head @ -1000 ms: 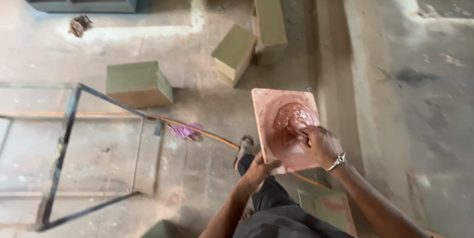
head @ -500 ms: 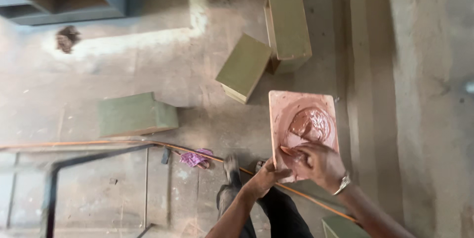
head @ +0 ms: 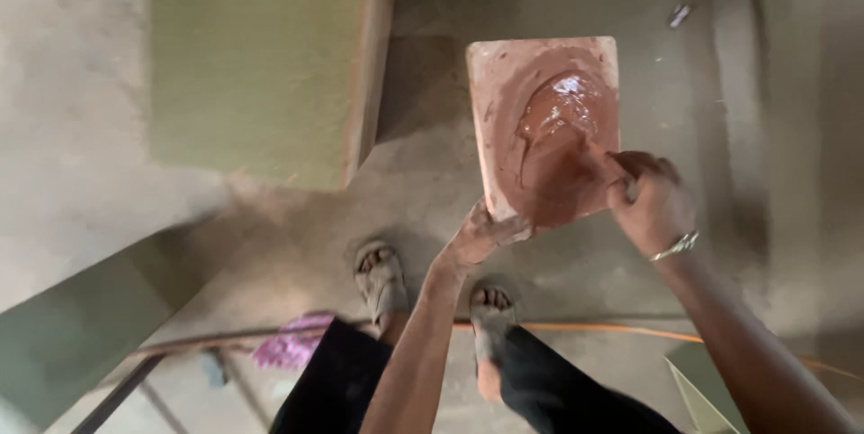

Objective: The person applies a reddish-brown filler paste to the edges and surfaces of wooden drawer components using a small rectangular tool. They repeatedly dip the tool into a container of filler and spread it along the edges of the drawer parts.

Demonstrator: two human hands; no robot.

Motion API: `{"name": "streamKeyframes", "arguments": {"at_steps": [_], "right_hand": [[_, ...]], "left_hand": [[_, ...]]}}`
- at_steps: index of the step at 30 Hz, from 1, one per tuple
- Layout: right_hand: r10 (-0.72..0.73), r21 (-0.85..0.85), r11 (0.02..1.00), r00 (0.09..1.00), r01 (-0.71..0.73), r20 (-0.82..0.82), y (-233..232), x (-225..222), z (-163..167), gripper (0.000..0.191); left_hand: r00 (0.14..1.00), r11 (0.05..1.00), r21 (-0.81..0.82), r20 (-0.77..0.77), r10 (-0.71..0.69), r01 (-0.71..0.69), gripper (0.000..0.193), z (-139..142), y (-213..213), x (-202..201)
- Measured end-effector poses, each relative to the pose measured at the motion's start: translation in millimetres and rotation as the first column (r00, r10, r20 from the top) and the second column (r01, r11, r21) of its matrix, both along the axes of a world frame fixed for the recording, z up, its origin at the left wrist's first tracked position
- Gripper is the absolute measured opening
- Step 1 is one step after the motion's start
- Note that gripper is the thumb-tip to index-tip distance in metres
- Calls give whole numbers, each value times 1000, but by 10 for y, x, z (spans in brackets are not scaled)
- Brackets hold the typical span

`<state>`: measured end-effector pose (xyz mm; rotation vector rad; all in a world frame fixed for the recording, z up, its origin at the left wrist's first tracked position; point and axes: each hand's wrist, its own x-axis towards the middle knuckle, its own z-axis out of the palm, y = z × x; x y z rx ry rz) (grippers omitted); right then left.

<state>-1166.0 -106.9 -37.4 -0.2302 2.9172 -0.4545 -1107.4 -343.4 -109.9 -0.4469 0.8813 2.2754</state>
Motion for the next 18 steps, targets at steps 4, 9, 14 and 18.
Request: {"name": "streamKeyframes", "arguments": {"at_steps": [4,9,14,18], "right_hand": [[-187,85,981,974,177,128,128,71,-1273,30],[-38,-93,994,985,55,169,172,-16,-1891,31],[63,94,994,997,-59,-37,97,-183,-2026,26],[111,151,984,984,-90,-138,2,-184,-2030,30]], "left_hand": [[997,998,5,39,-64,64,46,-1003,282,-243],[989,990,-70,-79,-124,119,43,-1748,609,-434],[975,824,-541,-29,-221,171,51,-1816,725,-312],[820,213,-875,286,-495,434,40,-1621,682,-453]]}}
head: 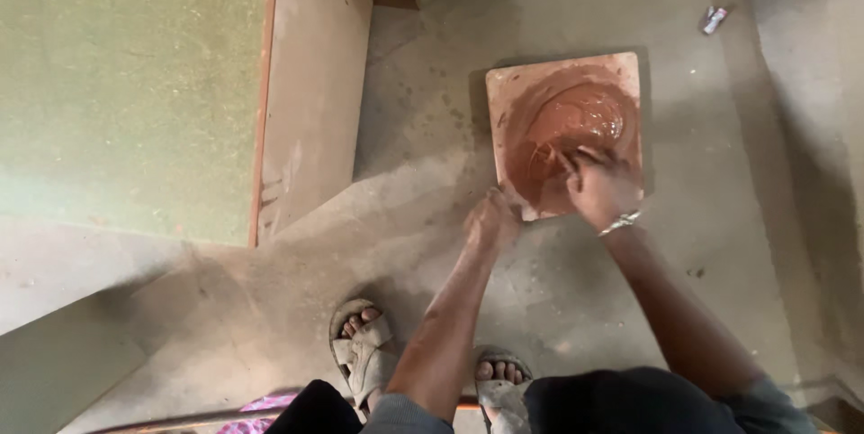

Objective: The person applies a reddish-brown filler paste to the edges and surfaces of wooden drawer components using a small rectangular tool. They repeatedly dip the tool into a container of filler and spread it along the edges of the drawer parts.

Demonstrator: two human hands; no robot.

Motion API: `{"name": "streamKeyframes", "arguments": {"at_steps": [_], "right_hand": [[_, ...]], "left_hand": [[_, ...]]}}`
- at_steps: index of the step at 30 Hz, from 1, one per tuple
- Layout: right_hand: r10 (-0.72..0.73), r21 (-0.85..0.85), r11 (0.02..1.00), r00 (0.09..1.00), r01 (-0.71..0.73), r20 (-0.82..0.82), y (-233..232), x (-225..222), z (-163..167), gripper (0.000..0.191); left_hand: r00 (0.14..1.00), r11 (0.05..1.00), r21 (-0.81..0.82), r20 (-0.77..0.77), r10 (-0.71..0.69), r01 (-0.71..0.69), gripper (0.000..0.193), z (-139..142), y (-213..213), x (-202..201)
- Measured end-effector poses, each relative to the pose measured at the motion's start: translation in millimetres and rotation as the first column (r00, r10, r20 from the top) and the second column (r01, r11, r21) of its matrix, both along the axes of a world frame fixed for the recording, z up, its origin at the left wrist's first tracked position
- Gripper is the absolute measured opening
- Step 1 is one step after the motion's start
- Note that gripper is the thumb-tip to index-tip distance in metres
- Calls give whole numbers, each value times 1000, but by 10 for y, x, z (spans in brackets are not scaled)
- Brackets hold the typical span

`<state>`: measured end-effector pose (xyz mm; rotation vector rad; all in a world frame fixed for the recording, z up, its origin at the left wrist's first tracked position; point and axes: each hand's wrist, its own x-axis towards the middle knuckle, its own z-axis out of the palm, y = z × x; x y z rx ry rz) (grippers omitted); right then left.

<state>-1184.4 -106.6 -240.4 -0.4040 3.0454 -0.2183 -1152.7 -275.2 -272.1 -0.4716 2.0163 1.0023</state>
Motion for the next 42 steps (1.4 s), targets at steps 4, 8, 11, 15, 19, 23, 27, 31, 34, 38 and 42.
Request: {"name": "streamKeyframes", "arguments": {"at_steps": [4,8,11,15,19,23,27,31,34,38,42], "right_hand": [[143,26,990,989,-142,-31,-125,321,-53,36],[202,2,979,974,-203,102,-14,458,-30,33],[153,107,981,984,-163,94,150,293,22,19],[-43,53,998,998,41,39,35,249,49,17],[139,-30,990,989,-138,52,-274,288,44,20],[38,-95,995,998,-34,48,-292,117,2,30],[200,35,977,963,-210,182,-22,34,-216,25],[100,-8,995,987,-100,127,186,167,-485,32],[190,141,970,979,-198,67,202,418,-669,39],[226,50,967,936,-248,271,377,538,-731,30],[-43,83,996,996,37,78,581,384,-621,29]], "left_hand": [[967,981,-79,-172,-188,177,39,67,2,-4],[937,969,-89,-250,-245,229,30,47,-188,36],[894,917,-114,-208,-398,382,28,129,-539,26],[837,886,-141,-292,-463,441,31,465,-1078,184],[893,954,-125,-335,-300,274,28,779,-1167,148],[901,945,-134,-289,-325,298,31,978,-975,37],[770,833,-159,-323,-551,530,48,1251,-1061,127],[633,670,-135,-235,-737,730,41,1596,-1676,370],[783,778,-88,77,-618,623,53,1742,-2365,559],[984,954,-243,1,180,-174,82,1695,-3073,616],[731,952,132,-614,298,-278,116,1514,-3473,496]]}}
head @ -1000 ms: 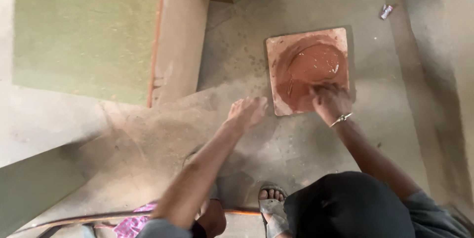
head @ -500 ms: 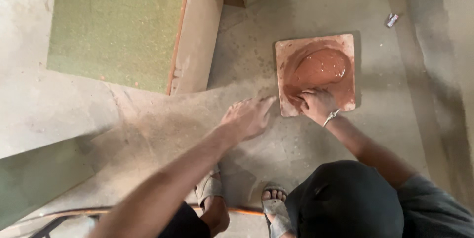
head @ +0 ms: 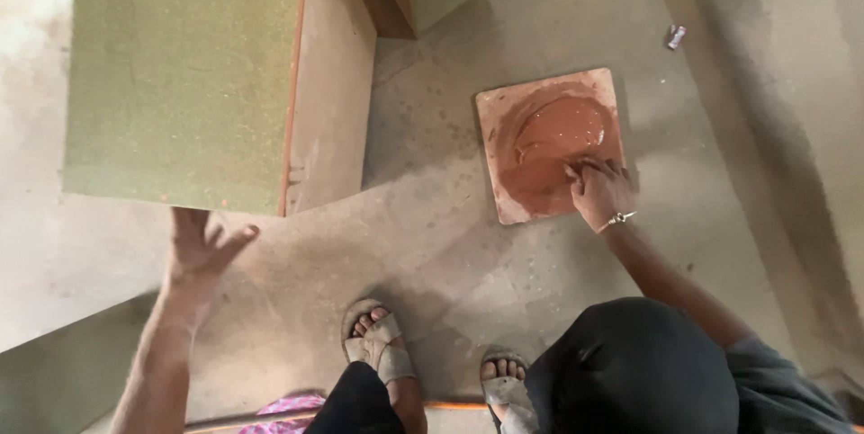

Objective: The person applies a reddish-brown filler paste to the edges and surfaces of wooden drawer components using a small rectangular tool. They repeatedly dip the tool into a container of filler and spread it along the edges of the drawer parts.

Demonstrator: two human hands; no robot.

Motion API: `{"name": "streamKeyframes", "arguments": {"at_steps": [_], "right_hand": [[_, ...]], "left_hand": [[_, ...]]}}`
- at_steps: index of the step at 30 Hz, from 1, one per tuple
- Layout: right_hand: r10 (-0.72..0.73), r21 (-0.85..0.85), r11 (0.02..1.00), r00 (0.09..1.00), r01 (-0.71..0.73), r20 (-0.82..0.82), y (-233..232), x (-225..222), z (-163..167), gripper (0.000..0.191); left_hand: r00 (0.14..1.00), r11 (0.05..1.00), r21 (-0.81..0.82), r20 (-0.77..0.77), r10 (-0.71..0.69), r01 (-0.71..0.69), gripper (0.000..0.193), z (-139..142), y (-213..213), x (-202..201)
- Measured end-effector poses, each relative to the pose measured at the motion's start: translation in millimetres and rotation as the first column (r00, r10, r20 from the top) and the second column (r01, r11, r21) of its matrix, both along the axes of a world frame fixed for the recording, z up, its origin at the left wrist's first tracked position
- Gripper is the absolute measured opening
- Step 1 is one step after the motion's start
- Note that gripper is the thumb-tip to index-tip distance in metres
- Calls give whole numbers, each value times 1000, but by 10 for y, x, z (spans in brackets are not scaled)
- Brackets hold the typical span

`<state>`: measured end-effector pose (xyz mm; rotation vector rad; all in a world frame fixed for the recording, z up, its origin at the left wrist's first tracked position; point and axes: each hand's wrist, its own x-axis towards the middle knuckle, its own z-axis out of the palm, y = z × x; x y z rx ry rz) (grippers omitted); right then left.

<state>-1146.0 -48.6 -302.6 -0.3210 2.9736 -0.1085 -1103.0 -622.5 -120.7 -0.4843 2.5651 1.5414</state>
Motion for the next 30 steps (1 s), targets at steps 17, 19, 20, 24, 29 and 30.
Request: {"name": "streamKeyframes", "arguments": {"at_steps": [17,19,20,24,29,30], "right_hand": [[139,-115,984,990,-138,-5,-676,-363,1006,42],[77,-125,988,989,-93,-124,-689,-290,1066,43],[96,-92,989,971,-119,-218,-661,-240,1066,52],[209,-132,971,975,-199,69,-514,-116,883,42],[18,-192,981,993,4,115,-268,-68,384,27],[23,-201,980,989,6,143,-249,-42,286,24]], "left_hand": [[935,882,359,288,205,-305,43,-855,1198,-252],[924,867,395,343,167,-303,41,-862,1346,-256],[917,857,413,370,152,-309,40,-860,1423,-251],[901,811,483,419,116,-330,36,-939,1692,-76],[902,737,555,395,177,-387,32,-1219,1509,789],[899,736,544,387,207,-403,32,-1275,1343,944]]}}
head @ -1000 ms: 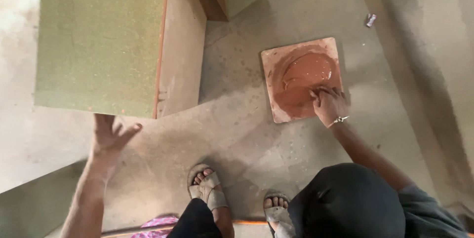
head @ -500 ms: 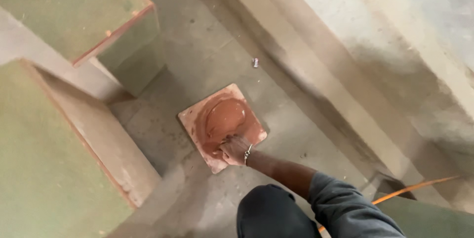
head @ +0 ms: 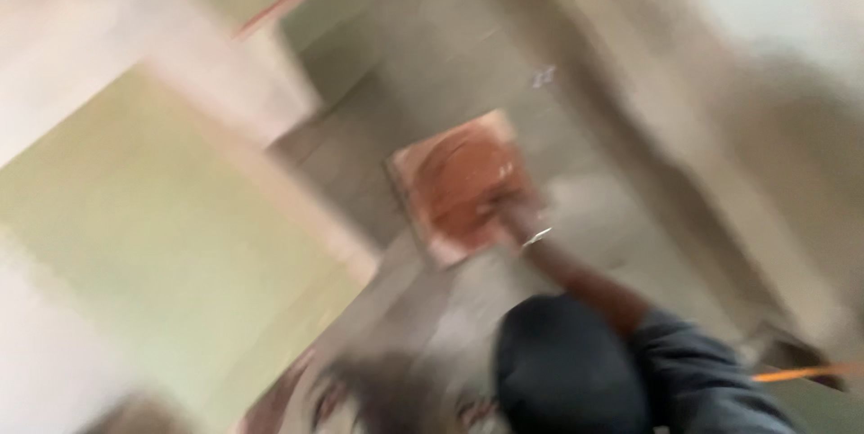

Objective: The person applies a reddish-brown filler paste to the edges and surfaces of wooden drawer components using a small rectangular tool. They repeatedly dip the tool into a container of filler and spread it along the edges of the drawer parts.

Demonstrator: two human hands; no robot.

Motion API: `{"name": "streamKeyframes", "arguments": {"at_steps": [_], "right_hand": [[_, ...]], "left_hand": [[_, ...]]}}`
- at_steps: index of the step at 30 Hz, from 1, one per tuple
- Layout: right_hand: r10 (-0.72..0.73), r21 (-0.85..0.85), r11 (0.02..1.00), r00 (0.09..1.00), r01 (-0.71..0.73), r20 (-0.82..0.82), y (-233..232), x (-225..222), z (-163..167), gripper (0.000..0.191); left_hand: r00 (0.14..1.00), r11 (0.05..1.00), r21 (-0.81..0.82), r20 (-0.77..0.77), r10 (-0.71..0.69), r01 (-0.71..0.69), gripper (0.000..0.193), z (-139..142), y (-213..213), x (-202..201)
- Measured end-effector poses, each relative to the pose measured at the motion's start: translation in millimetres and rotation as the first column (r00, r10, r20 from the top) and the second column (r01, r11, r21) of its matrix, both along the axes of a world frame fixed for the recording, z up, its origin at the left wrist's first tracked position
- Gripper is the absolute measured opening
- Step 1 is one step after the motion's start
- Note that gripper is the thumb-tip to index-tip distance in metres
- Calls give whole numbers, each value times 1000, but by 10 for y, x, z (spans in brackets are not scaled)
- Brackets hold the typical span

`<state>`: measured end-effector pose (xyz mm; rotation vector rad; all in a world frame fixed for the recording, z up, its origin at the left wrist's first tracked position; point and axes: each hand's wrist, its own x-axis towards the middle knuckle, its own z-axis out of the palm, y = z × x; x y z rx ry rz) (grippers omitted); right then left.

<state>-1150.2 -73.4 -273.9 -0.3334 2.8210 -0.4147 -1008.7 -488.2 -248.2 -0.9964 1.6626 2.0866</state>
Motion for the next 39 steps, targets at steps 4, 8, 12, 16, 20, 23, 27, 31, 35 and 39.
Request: {"name": "streamKeyframes", "arguments": {"at_steps": [4,8,12,16,20,23,27,31,35,39], "right_hand": [[227,106,970,972,-220,-57,-73,86,-319,24],[254,77,967,945,-243,-208,-198,-2,-474,27],[246,66,968,968,-242,-46,-214,-28,-494,17],[205,97,977,955,-187,-217,-185,70,-407,25],[277,159,955,944,-249,-180,-222,150,-238,30],[256,191,953,963,-236,-89,-245,114,-141,26],[52,221,975,970,1,-237,-295,28,-168,19],[111,139,985,991,-100,-76,-455,39,-268,27],[149,13,988,982,-152,118,-535,-287,5,14],[-401,-505,553,743,663,535,-772,-932,964,17]], "left_hand": [[973,946,-298,-150,-177,127,30,61,-882,246],[948,946,-315,-316,-28,-77,29,345,-1041,82],[908,989,-58,-407,101,-136,29,802,-926,-38],[857,872,-487,-469,-211,-52,32,1258,-933,-221],[857,922,104,-343,384,-372,43,1457,-881,-535],[840,907,-67,-408,356,-417,51,1607,-926,-698],[781,690,-544,-622,51,-478,49,1791,-1037,-973],[775,444,-788,-571,-270,-426,43,1856,-1057,-1393],[772,264,-904,-425,-473,-336,41,1830,-1056,-1945],[804,65,-963,-254,-537,-260,43,1849,-1097,-2279]]}}
